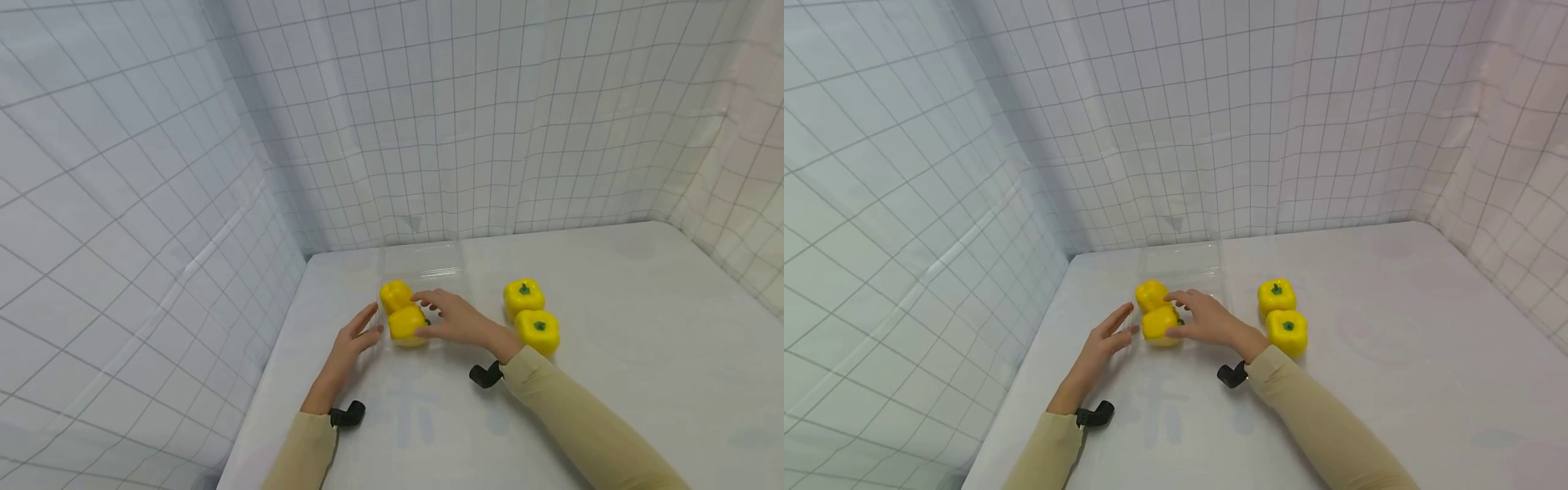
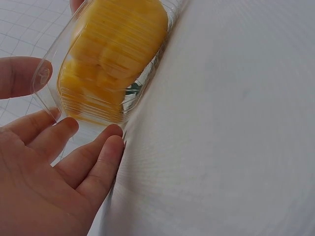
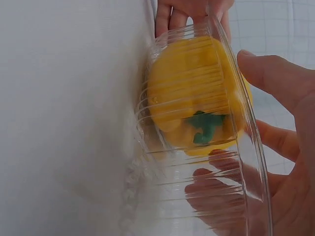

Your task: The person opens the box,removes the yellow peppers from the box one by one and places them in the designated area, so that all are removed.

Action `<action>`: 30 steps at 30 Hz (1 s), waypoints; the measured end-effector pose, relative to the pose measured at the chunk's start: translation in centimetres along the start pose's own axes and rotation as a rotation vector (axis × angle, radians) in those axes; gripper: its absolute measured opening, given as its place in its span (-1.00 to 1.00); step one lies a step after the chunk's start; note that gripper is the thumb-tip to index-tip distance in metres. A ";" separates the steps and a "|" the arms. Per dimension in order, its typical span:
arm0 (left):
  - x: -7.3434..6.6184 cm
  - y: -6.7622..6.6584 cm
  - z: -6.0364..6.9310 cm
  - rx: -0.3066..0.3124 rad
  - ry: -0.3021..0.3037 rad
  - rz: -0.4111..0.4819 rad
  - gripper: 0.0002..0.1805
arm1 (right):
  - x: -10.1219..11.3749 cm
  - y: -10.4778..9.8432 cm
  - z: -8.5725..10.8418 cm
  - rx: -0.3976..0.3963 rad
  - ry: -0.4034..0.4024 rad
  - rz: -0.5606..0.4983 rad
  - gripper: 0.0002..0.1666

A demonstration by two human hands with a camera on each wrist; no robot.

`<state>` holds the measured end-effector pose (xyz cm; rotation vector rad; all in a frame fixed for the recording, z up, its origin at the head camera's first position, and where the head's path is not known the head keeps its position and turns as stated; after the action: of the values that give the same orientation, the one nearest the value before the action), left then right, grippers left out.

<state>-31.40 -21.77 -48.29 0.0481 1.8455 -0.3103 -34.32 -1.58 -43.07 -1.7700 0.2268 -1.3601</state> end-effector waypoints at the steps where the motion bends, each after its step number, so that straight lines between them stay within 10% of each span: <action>1: 0.0 0.0 0.0 0.001 0.001 0.001 -0.33 | -0.1 0.1 -0.1 0.002 0.000 0.005 -0.14; 19: -0.1 0.0 0.0 0.012 0.021 -0.021 -0.33 | -1.5 1.6 -1.7 0.144 0.157 -0.056 -0.21; 30: -0.3 0.0 0.1 0.004 0.017 -0.020 -0.33 | -1.3 0.9 -1.7 0.061 0.164 -0.037 -0.17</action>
<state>-31.29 -21.79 -48.05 0.0351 1.8630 -0.3278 -35.99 -2.19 -44.57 -1.6206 0.2402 -1.5247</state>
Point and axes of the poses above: each hand's wrist, its own z-axis away from the middle knuckle, its own y-axis out of the palm, x = y × z, the point moved 9 cm from there along -z, towards the middle knuckle, and after that the axes turned 14 degrees about y, right-handed, at the moved point
